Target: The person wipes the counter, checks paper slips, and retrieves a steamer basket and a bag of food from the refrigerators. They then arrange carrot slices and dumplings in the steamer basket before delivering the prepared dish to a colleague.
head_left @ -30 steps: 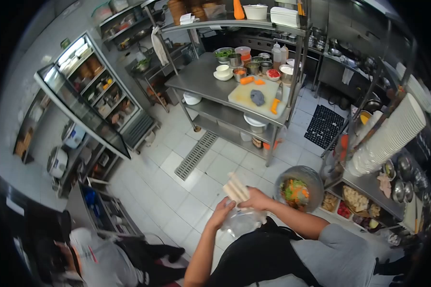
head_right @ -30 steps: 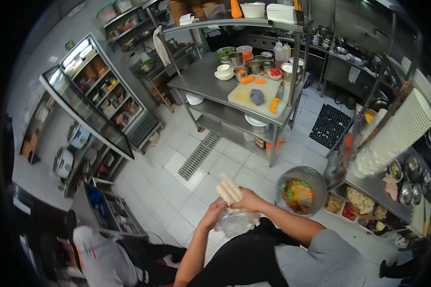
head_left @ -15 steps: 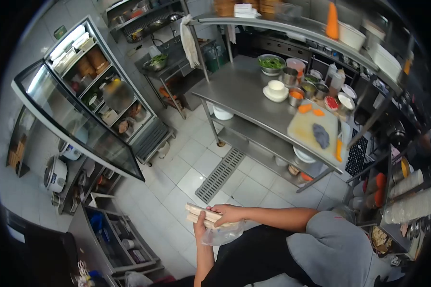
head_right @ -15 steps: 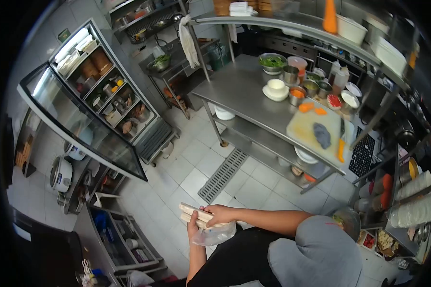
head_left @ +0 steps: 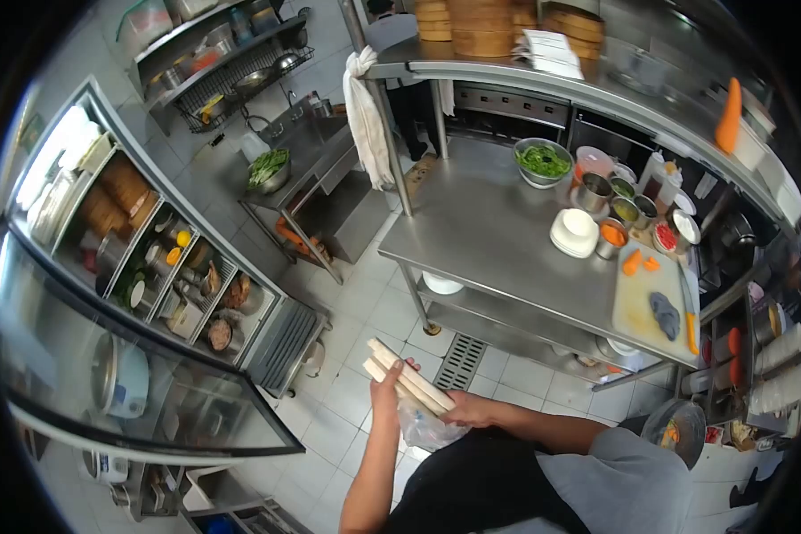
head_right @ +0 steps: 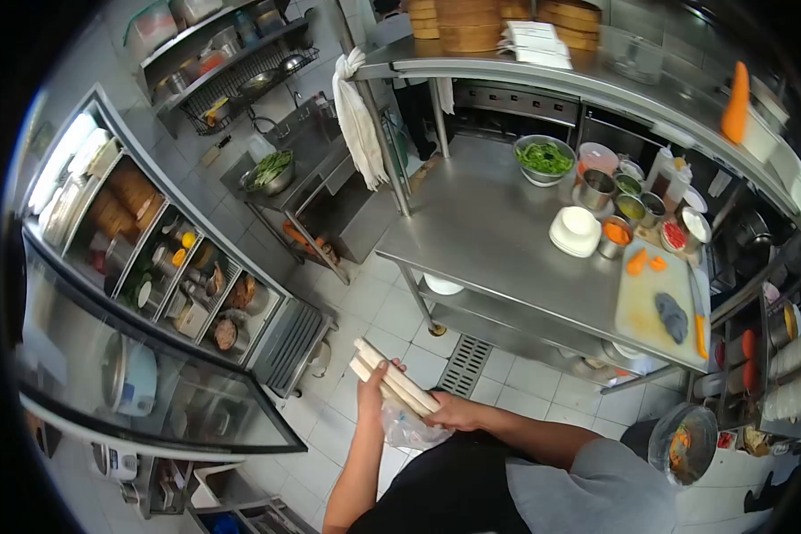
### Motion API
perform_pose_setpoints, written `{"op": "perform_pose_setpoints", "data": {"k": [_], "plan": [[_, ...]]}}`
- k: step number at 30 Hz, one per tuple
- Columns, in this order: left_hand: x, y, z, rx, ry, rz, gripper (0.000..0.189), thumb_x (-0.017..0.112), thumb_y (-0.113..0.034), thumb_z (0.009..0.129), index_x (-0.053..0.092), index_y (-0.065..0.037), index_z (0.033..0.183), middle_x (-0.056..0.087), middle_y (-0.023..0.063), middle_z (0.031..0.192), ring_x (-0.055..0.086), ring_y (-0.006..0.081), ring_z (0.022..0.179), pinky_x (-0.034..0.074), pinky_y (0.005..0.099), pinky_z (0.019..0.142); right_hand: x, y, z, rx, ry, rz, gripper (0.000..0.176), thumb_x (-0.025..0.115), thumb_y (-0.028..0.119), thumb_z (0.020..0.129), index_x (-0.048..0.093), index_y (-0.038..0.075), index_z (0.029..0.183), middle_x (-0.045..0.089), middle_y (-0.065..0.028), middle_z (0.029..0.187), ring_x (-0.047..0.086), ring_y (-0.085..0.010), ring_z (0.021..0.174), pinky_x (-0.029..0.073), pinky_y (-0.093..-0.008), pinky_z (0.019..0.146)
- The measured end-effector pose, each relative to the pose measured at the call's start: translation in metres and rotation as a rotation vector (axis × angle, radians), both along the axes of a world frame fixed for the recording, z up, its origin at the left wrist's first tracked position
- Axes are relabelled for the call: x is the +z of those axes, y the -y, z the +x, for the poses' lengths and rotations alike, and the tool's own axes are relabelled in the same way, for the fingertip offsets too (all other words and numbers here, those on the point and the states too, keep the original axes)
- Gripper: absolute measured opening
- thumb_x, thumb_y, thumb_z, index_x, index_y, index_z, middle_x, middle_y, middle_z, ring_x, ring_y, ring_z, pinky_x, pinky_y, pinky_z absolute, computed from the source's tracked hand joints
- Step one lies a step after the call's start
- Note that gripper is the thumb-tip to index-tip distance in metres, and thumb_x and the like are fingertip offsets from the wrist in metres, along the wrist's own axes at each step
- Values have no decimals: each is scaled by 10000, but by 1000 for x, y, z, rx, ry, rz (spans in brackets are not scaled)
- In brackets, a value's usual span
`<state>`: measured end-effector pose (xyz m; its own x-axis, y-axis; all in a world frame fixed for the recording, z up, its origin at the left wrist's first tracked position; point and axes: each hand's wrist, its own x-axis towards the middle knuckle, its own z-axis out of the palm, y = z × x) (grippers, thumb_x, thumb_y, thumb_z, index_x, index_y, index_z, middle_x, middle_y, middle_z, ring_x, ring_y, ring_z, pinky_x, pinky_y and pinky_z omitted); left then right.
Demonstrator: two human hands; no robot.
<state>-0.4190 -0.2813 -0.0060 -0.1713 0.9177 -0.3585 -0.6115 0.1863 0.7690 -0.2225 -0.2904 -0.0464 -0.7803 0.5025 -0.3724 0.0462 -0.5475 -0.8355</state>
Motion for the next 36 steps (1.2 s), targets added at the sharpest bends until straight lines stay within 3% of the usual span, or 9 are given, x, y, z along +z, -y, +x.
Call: {"op": "perform_pose_setpoints", "data": {"k": [5,9,10,13,15,19,25,29,36], "plan": [[-11,-82,-107,-70,109,135,452,645,-283,941,492,1,1258,654,200,1127,648,315,1054,549,486,900,-22,-121,-78,71,-318,-1,589,659,95,840,482,13,1396,590,-51,1260,535,-138,1122,423,-330,1015],[-9,-124,-184,142,159,-11,498,622,-340,949,475,-3,1284,644,210,1137,633,323,1077,518,473,952,11,-221,-153,369,-39,107,641,705,158,866,442,20,1434,575,-72,1299,531,-149,1166,417,-317,1026],[-9,-134,-203,96,286,-32,426,597,-327,967,497,-5,1228,648,189,1137,630,313,1064,510,460,961,18,-239,-170,351,-36,146,620,718,150,878,454,65,1432,597,-36,1127,557,-112,973,501,-290,789],[-25,-186,-244,243,298,32,394,591,-322,973,524,6,1182,657,171,1121,633,304,1043,512,460,951,23,-294,-223,280,-94,48,672,723,110,857,417,26,1450,582,-65,1260,550,-136,1087,460,-297,942],[-36,-231,-271,262,310,37,424,604,-331,966,528,23,1185,658,171,1121,638,308,1036,514,461,948,20,-330,-247,241,-117,78,690,736,116,850,415,35,1455,588,-51,1218,558,-121,1003,480,-276,865],[-19,-326,-303,59,186,-50,447,612,-325,963,501,11,1236,660,174,1147,647,299,1043,538,446,909,30,-401,-263,224,148,286,703,747,193,866,408,77,1470,597,-35,1166,566,-119,974,485,-261,817],[8,-481,-305,-421,43,2,440,595,-408,977,561,-51,1231,670,128,1161,657,204,978,528,308,733,41,-463,-242,-268,-104,-29,664,691,174,908,353,72,1470,644,-113,1196,646,-168,864,506,-277,669],[-49,-589,-300,-788,-220,55,520,513,-511,1002,570,-67,1267,691,86,1124,616,100,794,440,231,585,49,-474,-215,-592,-234,-144,638,658,139,929,331,82,1475,650,-158,1221,666,-176,816,500,-247,626],[-152,-686,-313,-1336,-256,110,483,475,-427,1040,573,-18,1277,672,132,1179,663,231,1011,536,349,818,21,-543,-172,-1074,-203,-70,529,643,122,941,421,54,1416,667,-157,1175,660,-144,782,465,-202,549]]}}
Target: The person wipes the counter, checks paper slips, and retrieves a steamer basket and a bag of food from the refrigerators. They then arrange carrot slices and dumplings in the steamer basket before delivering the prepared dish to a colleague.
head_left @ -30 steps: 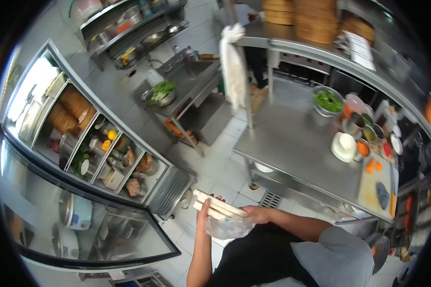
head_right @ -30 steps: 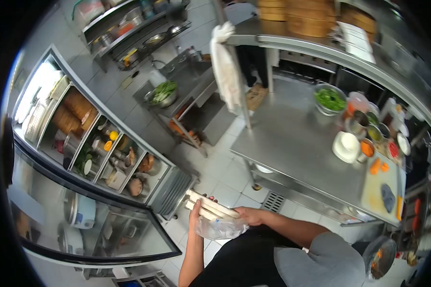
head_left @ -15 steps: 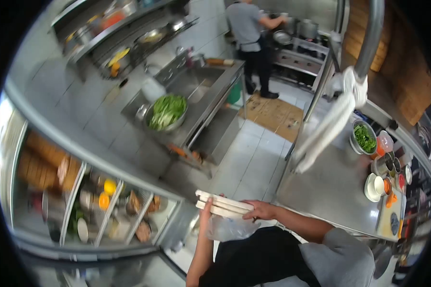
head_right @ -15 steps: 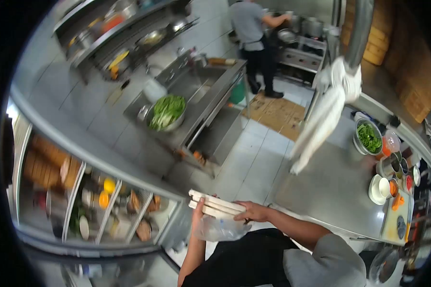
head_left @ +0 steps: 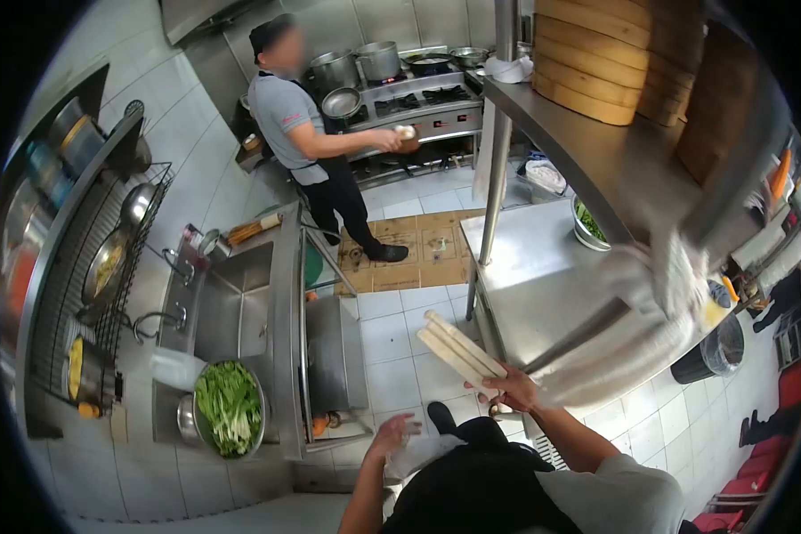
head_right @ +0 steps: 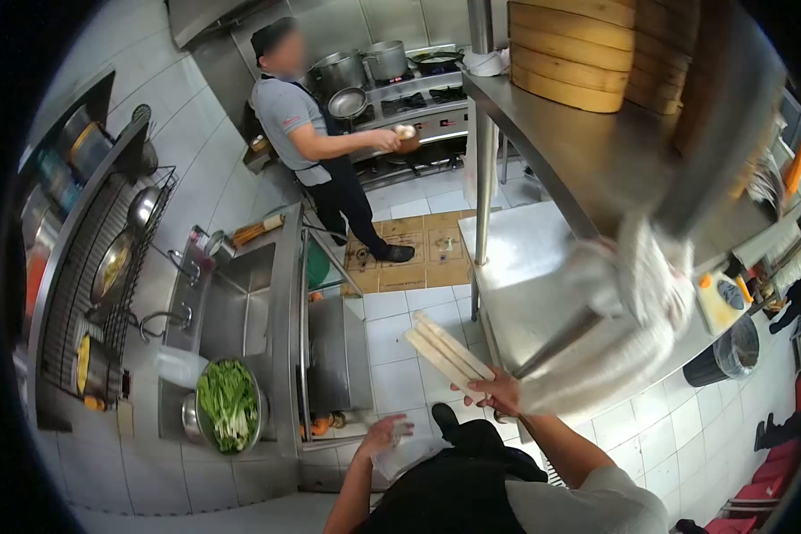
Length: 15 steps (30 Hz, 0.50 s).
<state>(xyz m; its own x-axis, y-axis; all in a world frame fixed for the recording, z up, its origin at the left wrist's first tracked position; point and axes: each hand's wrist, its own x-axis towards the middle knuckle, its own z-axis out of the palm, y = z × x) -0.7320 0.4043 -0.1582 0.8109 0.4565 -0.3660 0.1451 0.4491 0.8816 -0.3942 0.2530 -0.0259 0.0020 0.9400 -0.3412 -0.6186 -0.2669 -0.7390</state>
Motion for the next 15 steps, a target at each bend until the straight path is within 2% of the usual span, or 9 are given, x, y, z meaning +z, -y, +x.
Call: {"op": "perform_pose_setpoints", "data": {"k": [2,3,5,7,8,9,11,13,15], "plan": [[-53,-15,-32,-318,-17,380,373,492,-324,1041,608,-25,1231,647,123,1243,627,252,1098,492,348,959,-2,-25,1,-115,-2,-10,490,630,116,940,454,33,1390,670,-137,1157,658,-129,784,469,-206,567],[11,-12,-20,-336,-223,222,290,546,-252,1006,636,-42,1185,638,114,1263,591,239,1150,461,339,999,1,-43,4,-159,-33,-1,468,612,105,942,465,20,1379,671,-125,1144,657,-126,791,479,-216,590],[41,-28,-16,-447,-420,245,302,642,-238,945,635,-40,1173,650,107,1199,581,207,1128,448,337,997,-17,-78,7,-211,-47,53,464,602,106,938,468,21,1374,674,-123,1144,659,-138,798,488,-233,608],[61,-54,-13,-462,-436,275,361,692,-263,911,637,-20,1172,656,100,1115,579,184,1092,457,331,960,-22,-110,6,-215,-69,-4,469,611,119,932,471,26,1370,676,-122,1140,660,-143,799,483,-234,600],[54,-63,-16,-254,-425,195,309,704,-238,902,645,-15,1108,663,86,1038,612,145,981,487,302,870,-21,-122,7,-231,-77,-50,475,621,132,926,474,30,1366,679,-120,1137,660,-147,800,478,-235,593],[83,-77,-2,-269,-460,215,230,704,-189,896,639,-27,1046,672,75,1011,637,137,857,513,273,772,-17,-132,5,-264,-82,-73,475,621,132,926,474,30,1366,679,-120,1137,660,-147,800,478,-235,593],[61,-99,1,-19,-238,37,165,684,-120,891,628,-32,1018,680,60,923,634,137,750,514,254,696,-12,-154,6,-224,-65,-40,469,629,143,922,479,42,1355,686,-115,1128,661,-141,802,456,-226,569],[76,-135,25,167,-320,168,161,624,-45,889,631,-38,1050,669,52,835,613,145,695,513,263,656,-10,-173,6,-249,-85,-40,467,629,147,921,480,46,1352,688,-113,1126,661,-138,802,447,-222,560],[112,-182,64,349,-333,480,114,560,-59,904,625,-50,997,655,39,800,583,127,637,484,275,582,-11,-189,10,-252,-100,-38,464,628,152,920,480,50,1348,690,-110,1125,661,-134,803,437,-217,551]]}}
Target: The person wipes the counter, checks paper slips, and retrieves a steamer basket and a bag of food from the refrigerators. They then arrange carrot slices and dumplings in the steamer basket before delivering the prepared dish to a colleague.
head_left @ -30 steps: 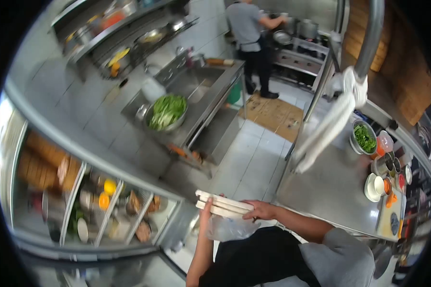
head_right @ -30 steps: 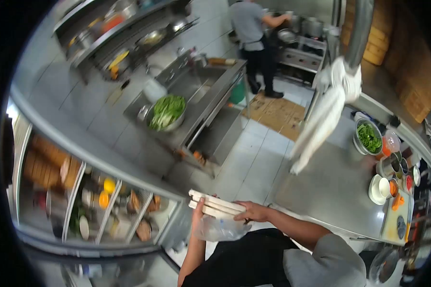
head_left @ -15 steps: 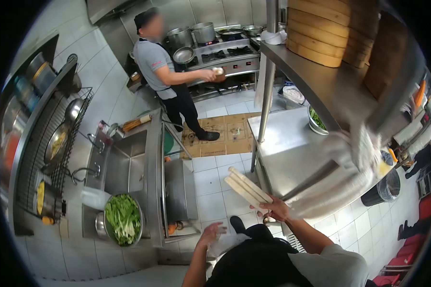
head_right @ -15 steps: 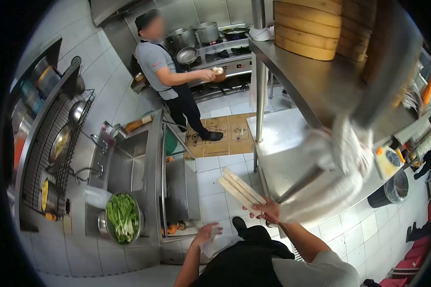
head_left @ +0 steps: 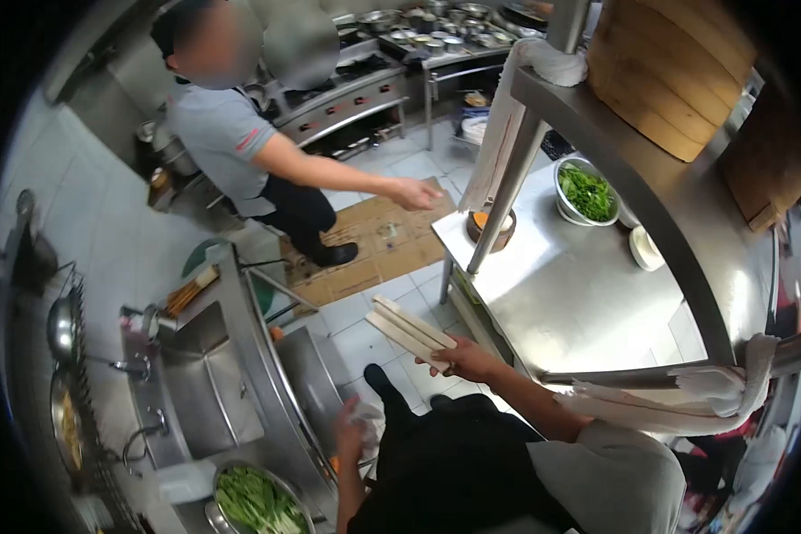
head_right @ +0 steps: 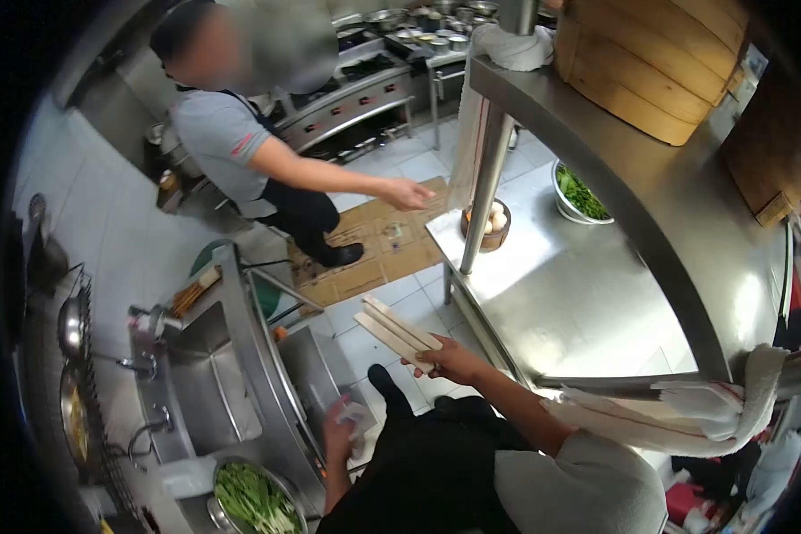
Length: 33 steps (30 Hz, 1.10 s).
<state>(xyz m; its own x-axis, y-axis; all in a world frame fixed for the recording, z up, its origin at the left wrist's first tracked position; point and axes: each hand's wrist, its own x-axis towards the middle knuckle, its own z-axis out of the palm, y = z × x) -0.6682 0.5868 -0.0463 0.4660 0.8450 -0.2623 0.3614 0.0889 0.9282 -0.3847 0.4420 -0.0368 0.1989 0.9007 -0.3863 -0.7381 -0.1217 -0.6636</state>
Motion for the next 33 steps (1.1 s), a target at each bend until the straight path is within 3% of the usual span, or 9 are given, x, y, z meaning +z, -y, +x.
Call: {"op": "perform_pose_setpoints", "data": {"k": [2,4,6,12,14,22,23,26,33], "plan": [[-59,-88,-17,-3,-142,-111,127,529,-118,921,632,-77,984,621,15,815,560,108,669,447,274,551,-2,-13,2,24,73,25,464,622,157,922,479,51,1351,691,-108,1127,660,-130,802,426,-212,548],[-32,-154,-1,-24,96,217,172,506,-193,966,641,-87,955,561,-22,769,526,90,662,409,270,533,5,-27,6,12,92,-16,476,618,156,920,474,49,1361,691,-107,1129,658,-124,802,418,-212,547],[-40,-235,13,191,528,-110,224,509,-235,1001,623,-91,872,499,-45,715,473,76,619,386,267,523,2,-41,11,3,91,-78,489,619,154,918,467,44,1369,691,-110,1128,659,-124,797,411,-208,541],[52,-420,53,412,203,343,345,622,-249,986,467,-94,720,449,-27,603,389,102,522,369,281,502,9,-78,25,-103,59,-201,573,659,94,887,435,22,1409,689,-155,1096,675,-154,763,489,-199,555],[86,-459,81,430,631,286,348,614,-244,991,466,-74,725,417,-25,595,396,107,560,376,270,543,26,-89,24,-120,57,-229,548,654,91,886,450,22,1389,691,-150,1085,673,-147,745,475,-184,528],[92,-646,108,535,322,699,277,552,-284,1013,570,-30,903,567,38,869,534,165,818,429,307,842,21,-115,44,-274,-22,-305,547,647,84,888,433,-5,1383,685,-161,1068,677,-141,716,489,-193,501],[74,-675,107,512,158,881,279,568,-277,983,539,-26,1100,548,93,993,524,228,947,400,355,927,17,-122,50,-303,-27,-307,563,636,67,883,426,-8,1400,682,-156,1058,675,-145,706,489,-189,511],[58,-711,110,406,81,514,417,588,-194,929,421,-4,1261,514,189,1187,500,315,1099,379,391,993,13,-144,79,-218,17,-336,553,631,62,879,443,-7,1394,682,-153,1061,674,-145,703,486,-188,511],[-56,-808,43,361,-315,593,603,598,19,811,334,68,1351,496,274,1269,502,420,1190,373,443,1044,17,-250,149,-8,42,-337,508,667,68,867,511,17,1348,707,-126,1055,690,-142,716,439,-174,480]]}}
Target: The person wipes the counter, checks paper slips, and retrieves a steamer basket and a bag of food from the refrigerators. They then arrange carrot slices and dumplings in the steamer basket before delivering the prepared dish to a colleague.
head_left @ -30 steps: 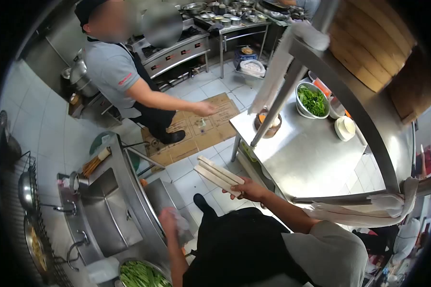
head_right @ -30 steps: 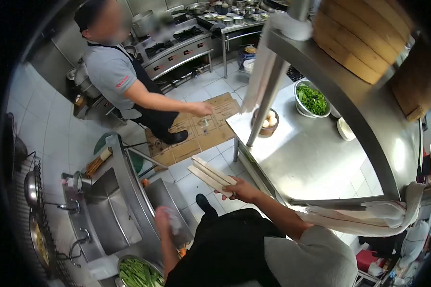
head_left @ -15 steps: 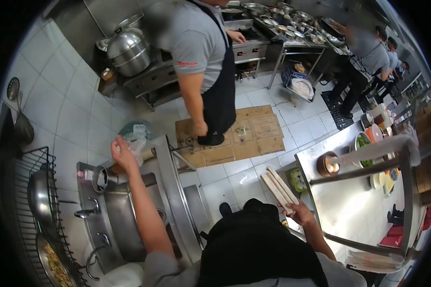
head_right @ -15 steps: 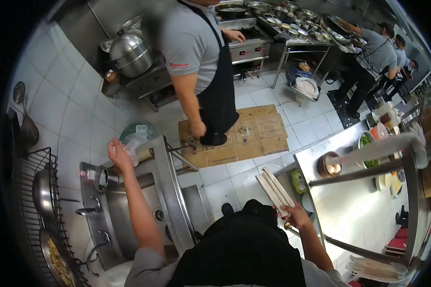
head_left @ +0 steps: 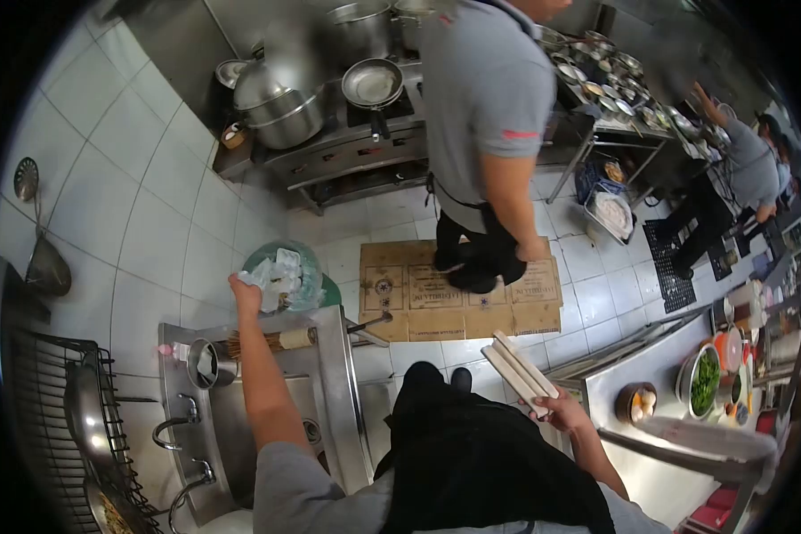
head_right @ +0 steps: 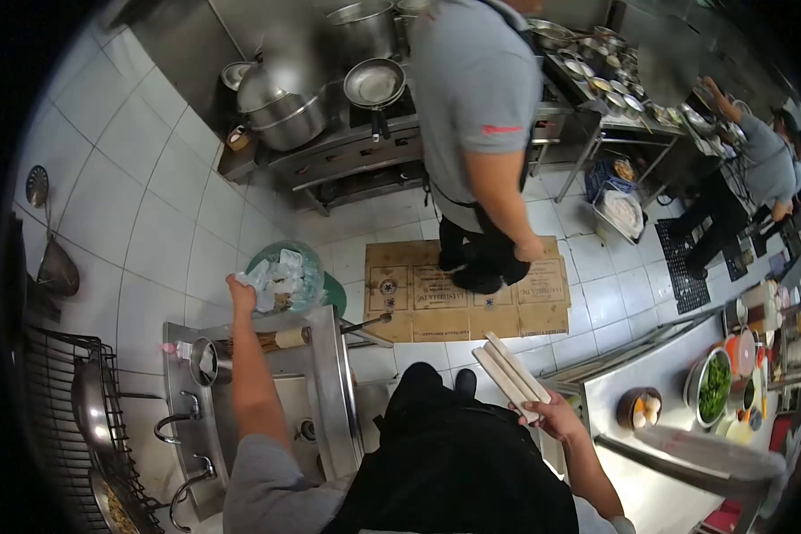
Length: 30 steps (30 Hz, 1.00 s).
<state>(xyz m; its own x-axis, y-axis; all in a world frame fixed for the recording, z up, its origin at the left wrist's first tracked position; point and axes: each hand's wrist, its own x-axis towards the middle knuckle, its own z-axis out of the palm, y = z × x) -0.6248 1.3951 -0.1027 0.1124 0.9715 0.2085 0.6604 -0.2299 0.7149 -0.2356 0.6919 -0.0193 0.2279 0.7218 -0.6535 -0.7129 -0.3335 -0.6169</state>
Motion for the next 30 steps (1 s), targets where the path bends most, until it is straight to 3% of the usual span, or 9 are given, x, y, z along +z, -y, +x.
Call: {"op": "perform_pose_setpoints", "data": {"k": [5,10,12,16,18,19,23,27,30], "plan": [[16,16,0,161,-74,-132,489,732,-53,773,537,63,1206,609,253,1142,611,372,1065,468,438,926,7,-75,36,116,-19,40,529,666,64,869,493,16,1367,708,-148,1059,702,-147,732,471,-179,507],[-47,-26,-20,475,-279,-7,483,800,-196,778,608,38,1155,670,219,1088,641,407,1014,503,461,894,14,-153,74,164,-10,-33,549,677,73,887,468,21,1393,705,-164,1070,698,-145,712,461,-164,495],[-44,-37,-11,558,-280,-225,602,813,-265,772,587,47,1234,632,247,1201,596,391,1149,478,465,956,21,-187,88,149,-16,-61,550,678,71,887,468,25,1393,705,-163,1072,698,-147,711,454,-167,497],[-118,-86,-32,651,-380,-282,979,779,-461,805,306,62,1484,580,299,1276,554,380,1225,440,487,1035,31,-255,127,166,0,-106,547,659,89,896,462,35,1404,703,-171,1093,698,-158,736,450,-185,519],[-99,-96,-19,684,34,-555,1053,740,-527,826,214,77,1509,477,334,1377,524,411,1248,417,485,1070,33,-292,143,169,20,-24,542,641,116,905,453,31,1407,695,-191,1113,698,-165,761,476,-201,543],[-113,-112,-25,620,-378,-638,1019,680,-537,871,193,90,1510,358,341,1465,479,452,1271,416,510,1061,33,-312,151,137,33,-9,542,641,116,905,453,31,1407,695,-191,1113,698,-165,761,476,-201,543],[-125,-135,-14,529,-405,-539,824,585,-480,946,283,99,1448,386,351,1402,454,494,1248,425,572,1009,53,-398,176,-38,26,172,530,605,92,937,405,5,1421,674,-200,1148,685,-156,782,490,-209,556],[-122,-124,49,474,-255,-425,625,631,-215,936,353,76,1414,440,329,1353,509,489,1165,471,549,952,83,-504,212,-170,102,317,466,590,116,954,447,12,1385,669,-122,1122,628,-98,758,414,-181,504],[-136,-100,88,251,-71,-528,418,625,-141,929,517,24,1298,598,216,1162,601,373,1061,517,458,884,99,-584,247,-247,169,487,468,601,142,947,461,10,1373,671,-113,1127,615,-87,770,414,-182,531]]}}
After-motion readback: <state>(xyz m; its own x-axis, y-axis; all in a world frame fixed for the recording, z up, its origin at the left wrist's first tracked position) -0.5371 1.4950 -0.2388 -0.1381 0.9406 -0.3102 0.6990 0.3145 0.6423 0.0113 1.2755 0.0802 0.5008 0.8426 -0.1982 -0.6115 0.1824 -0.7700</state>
